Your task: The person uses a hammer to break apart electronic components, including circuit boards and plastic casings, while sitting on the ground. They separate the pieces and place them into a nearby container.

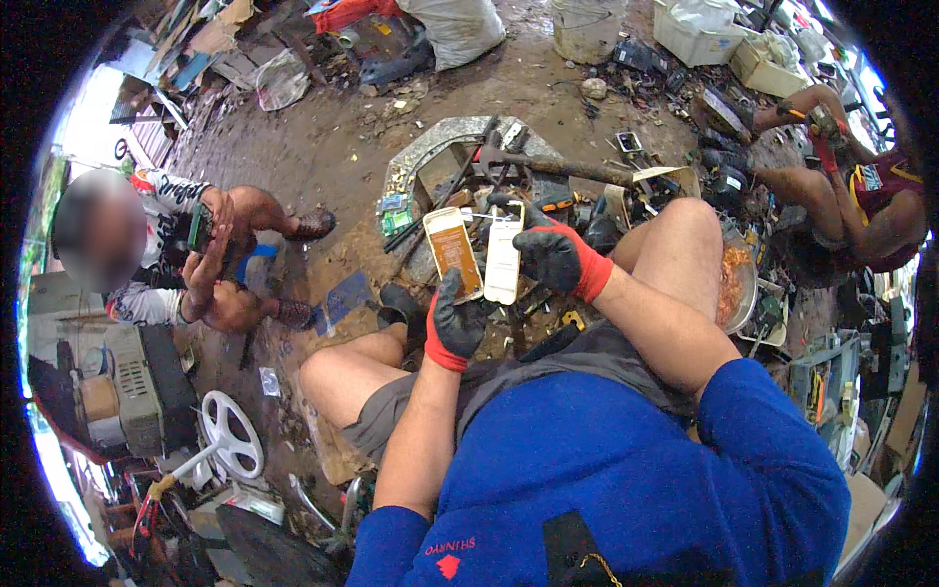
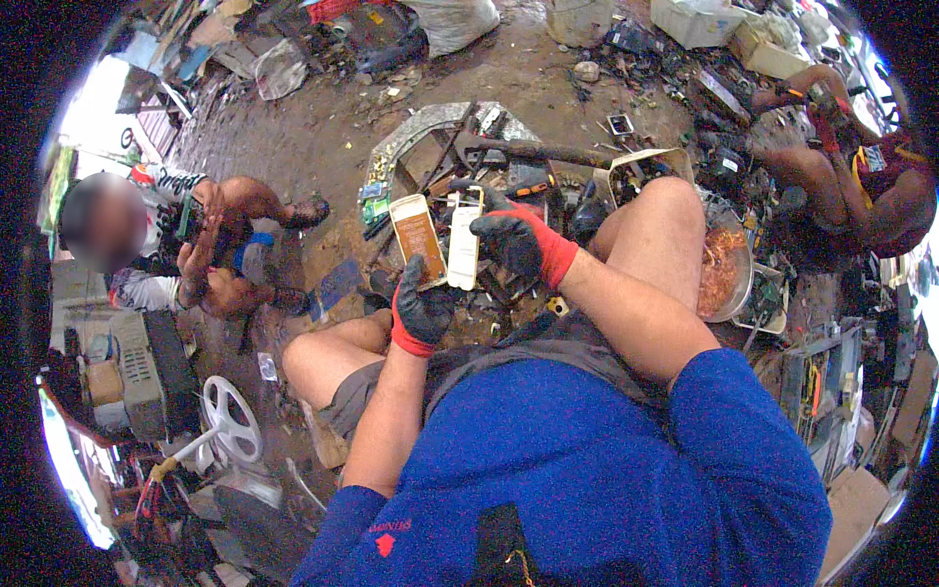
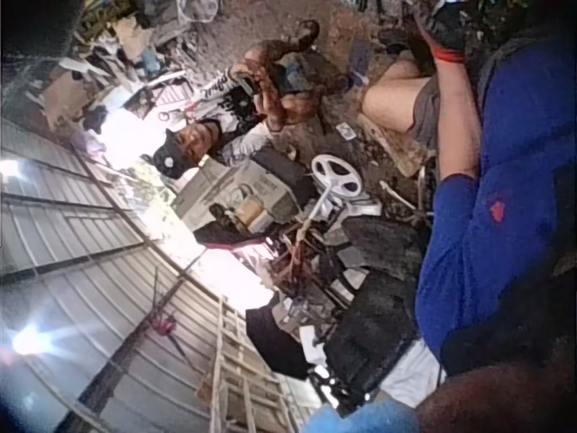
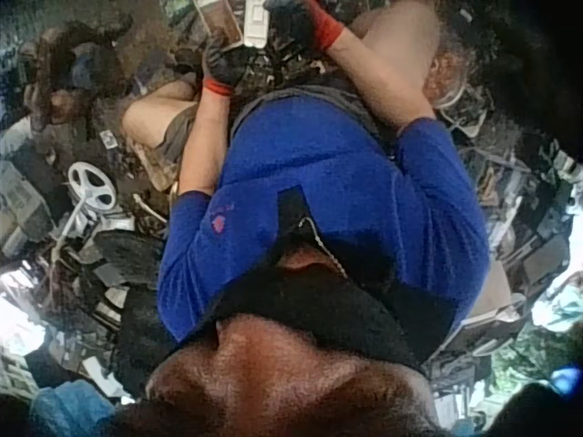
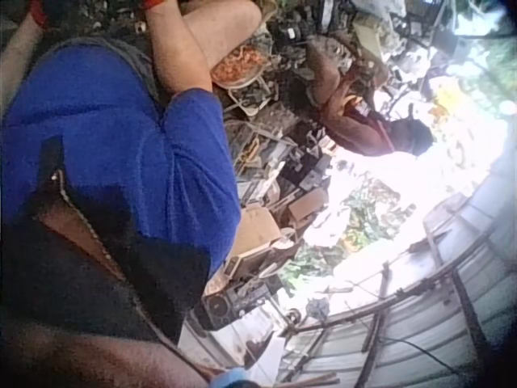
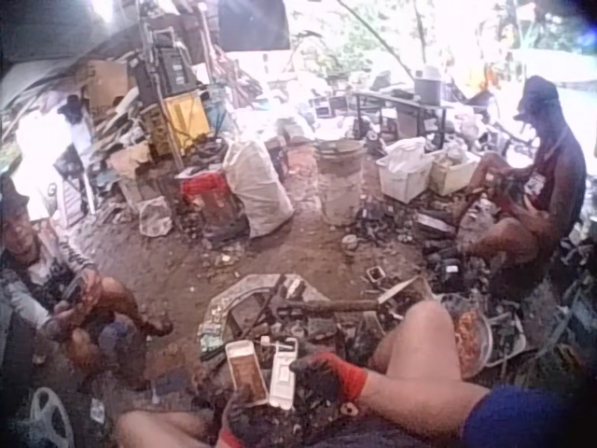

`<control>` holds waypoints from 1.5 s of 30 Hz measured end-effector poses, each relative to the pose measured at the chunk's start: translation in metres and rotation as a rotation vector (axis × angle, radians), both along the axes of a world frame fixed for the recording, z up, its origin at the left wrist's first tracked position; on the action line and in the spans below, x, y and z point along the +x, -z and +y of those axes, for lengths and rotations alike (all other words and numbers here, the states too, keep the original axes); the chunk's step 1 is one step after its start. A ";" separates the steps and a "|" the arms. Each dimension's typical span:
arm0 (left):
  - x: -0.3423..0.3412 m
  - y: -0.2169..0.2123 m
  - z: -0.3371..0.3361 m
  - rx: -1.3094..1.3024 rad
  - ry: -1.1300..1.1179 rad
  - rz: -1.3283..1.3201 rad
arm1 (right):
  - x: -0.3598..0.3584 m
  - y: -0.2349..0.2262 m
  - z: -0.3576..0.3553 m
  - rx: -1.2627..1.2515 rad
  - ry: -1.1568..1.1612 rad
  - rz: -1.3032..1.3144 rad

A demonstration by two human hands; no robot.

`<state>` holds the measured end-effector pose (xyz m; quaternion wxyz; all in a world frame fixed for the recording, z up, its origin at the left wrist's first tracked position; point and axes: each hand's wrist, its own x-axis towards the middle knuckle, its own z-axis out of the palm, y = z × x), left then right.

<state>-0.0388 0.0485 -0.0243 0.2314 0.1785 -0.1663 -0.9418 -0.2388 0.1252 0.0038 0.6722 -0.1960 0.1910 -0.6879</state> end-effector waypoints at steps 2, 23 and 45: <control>0.000 -0.003 0.000 0.018 0.024 0.000 | -0.004 -0.005 0.003 0.019 -0.009 -0.021; -0.002 0.013 -0.007 0.183 0.012 0.204 | -0.004 -0.032 0.013 0.024 -0.135 -0.148; 0.017 -0.003 -0.034 -0.846 -0.297 -0.456 | -0.011 0.032 0.000 0.218 -0.038 0.903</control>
